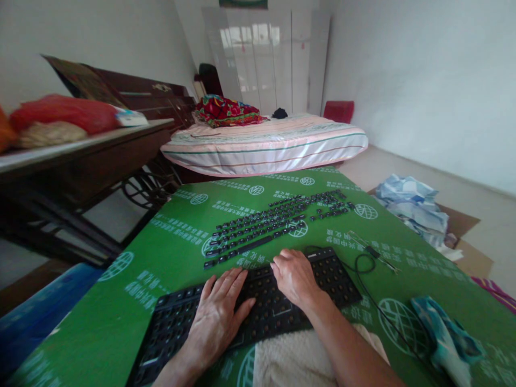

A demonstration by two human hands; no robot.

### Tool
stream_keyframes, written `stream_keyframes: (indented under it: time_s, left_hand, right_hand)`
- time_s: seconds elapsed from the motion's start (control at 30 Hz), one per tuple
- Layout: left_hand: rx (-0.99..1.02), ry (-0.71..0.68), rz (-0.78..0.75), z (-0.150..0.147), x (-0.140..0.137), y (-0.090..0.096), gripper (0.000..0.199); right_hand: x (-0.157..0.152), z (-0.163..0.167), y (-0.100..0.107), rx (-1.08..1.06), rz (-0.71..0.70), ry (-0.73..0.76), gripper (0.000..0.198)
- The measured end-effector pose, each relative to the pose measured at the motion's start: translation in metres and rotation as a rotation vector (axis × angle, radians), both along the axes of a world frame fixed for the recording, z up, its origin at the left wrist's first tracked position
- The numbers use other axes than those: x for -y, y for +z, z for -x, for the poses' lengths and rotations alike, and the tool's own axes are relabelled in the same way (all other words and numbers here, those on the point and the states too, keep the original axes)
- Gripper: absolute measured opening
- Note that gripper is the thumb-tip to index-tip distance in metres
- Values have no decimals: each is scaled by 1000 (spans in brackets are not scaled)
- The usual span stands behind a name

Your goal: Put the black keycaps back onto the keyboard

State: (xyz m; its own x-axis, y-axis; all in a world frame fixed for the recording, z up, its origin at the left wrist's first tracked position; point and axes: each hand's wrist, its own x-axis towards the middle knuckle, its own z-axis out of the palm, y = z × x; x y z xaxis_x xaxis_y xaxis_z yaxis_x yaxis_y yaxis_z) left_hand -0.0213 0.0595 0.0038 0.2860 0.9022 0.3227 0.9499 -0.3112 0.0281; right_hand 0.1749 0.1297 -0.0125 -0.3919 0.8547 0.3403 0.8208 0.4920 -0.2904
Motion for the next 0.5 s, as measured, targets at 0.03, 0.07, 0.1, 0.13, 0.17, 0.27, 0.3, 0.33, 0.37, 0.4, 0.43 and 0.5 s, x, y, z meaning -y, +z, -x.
stream_keyframes:
  time_s: [0.03, 0.07, 0.1, 0.13, 0.17, 0.27, 0.3, 0.33, 0.37, 0.4, 0.43, 0.5]
  left_hand:
    - [0, 1, 1, 0, 0, 0, 44]
    - [-1, 1, 2, 0, -1, 0, 44]
    - [-3, -1, 2, 1, -1, -1, 44]
    - [-5, -5, 0, 1, -2, -1, 45]
    - [-8, -10, -4, 1, -2, -1, 45]
    - [-6, -21, -24, 2, -3, -2, 44]
    - [-2, -22, -31, 2, -3, -2, 43]
    - [3, -24, -36, 2, -4, -2, 43]
    - [6, -26, -39, 2, -4, -1, 43]
    - [8, -27, -40, 2, -4, -1, 43]
    - [7, -28, -37, 2, -3, -1, 43]
    - [-1, -26, -24, 2, -3, -1, 44]
  right_hand:
    - [0, 0, 0, 4, 1, 3, 24]
    - [0, 0, 1, 9, 2, 6, 24]
    - [0, 0, 2, 12, 1, 6, 24]
    - [0, 0, 2, 15, -1, 4, 25]
    - [0, 0, 3, 18, -3, 2, 25]
    - [0, 0, 5, 28, -3, -4, 26]
    - [0, 0, 6, 31, -2, -5, 26]
    - [0, 0, 6, 36, -1, -4, 26]
    - [0, 0, 6, 38, -1, -4, 26]
    - [0, 0, 6, 39, -2, -4, 26]
    - [0, -1, 6, 39, -3, -5, 26]
    - [-1, -1, 5, 37, -5, -7, 26]
